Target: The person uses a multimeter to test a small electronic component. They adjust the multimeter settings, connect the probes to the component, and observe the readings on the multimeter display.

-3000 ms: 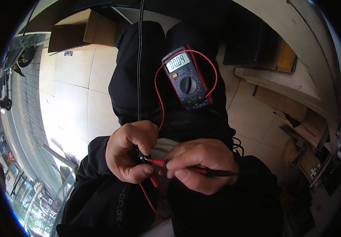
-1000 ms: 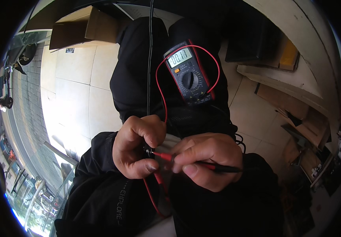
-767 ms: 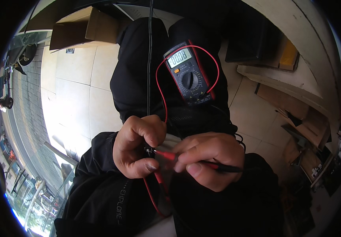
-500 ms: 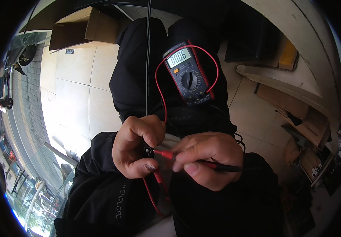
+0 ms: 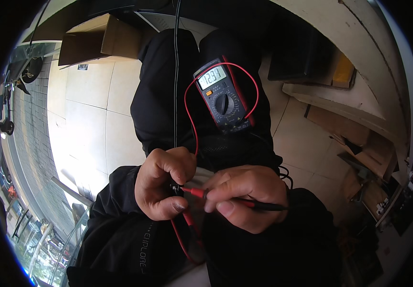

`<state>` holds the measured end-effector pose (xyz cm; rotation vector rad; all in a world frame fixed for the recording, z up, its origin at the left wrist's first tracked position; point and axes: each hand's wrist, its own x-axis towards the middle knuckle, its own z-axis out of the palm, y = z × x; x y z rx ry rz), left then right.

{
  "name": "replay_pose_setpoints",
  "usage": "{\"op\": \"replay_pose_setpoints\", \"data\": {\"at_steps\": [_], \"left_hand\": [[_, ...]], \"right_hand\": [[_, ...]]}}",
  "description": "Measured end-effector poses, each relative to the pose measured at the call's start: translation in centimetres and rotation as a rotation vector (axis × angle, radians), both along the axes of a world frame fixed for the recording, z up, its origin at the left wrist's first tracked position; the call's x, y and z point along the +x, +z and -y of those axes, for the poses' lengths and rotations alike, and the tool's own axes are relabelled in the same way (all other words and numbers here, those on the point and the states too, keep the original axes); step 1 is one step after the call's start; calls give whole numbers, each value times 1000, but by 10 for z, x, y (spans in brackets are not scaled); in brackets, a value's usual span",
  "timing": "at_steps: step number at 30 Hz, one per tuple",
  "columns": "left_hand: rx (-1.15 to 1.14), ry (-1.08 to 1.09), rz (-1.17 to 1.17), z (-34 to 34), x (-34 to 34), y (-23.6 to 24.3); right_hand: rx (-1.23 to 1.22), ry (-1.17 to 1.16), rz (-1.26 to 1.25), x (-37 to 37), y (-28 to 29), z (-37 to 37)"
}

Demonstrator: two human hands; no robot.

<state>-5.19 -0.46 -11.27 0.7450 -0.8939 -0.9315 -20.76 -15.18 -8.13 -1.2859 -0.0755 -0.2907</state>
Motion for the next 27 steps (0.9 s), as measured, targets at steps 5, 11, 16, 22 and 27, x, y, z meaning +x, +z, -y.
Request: {"op": "replay_pose_setpoints", "data": {"at_steps": [5, 11, 16, 22, 27], "left_hand": [[0, 3, 8, 0, 0, 1], [-6, -3, 15, 1, 1, 0], [-6, 6, 14, 0, 0, 0], [-9, 0, 13, 0, 1, 0], [-8, -4, 14, 1, 1, 0]], "right_hand": [[-16, 26, 5, 1, 1, 3], [-8, 10, 1, 0, 0, 1], [-7, 25, -6, 1, 0, 2], [19, -21, -14, 0, 0, -2], [14, -9, -22, -1, 0, -1]]}}
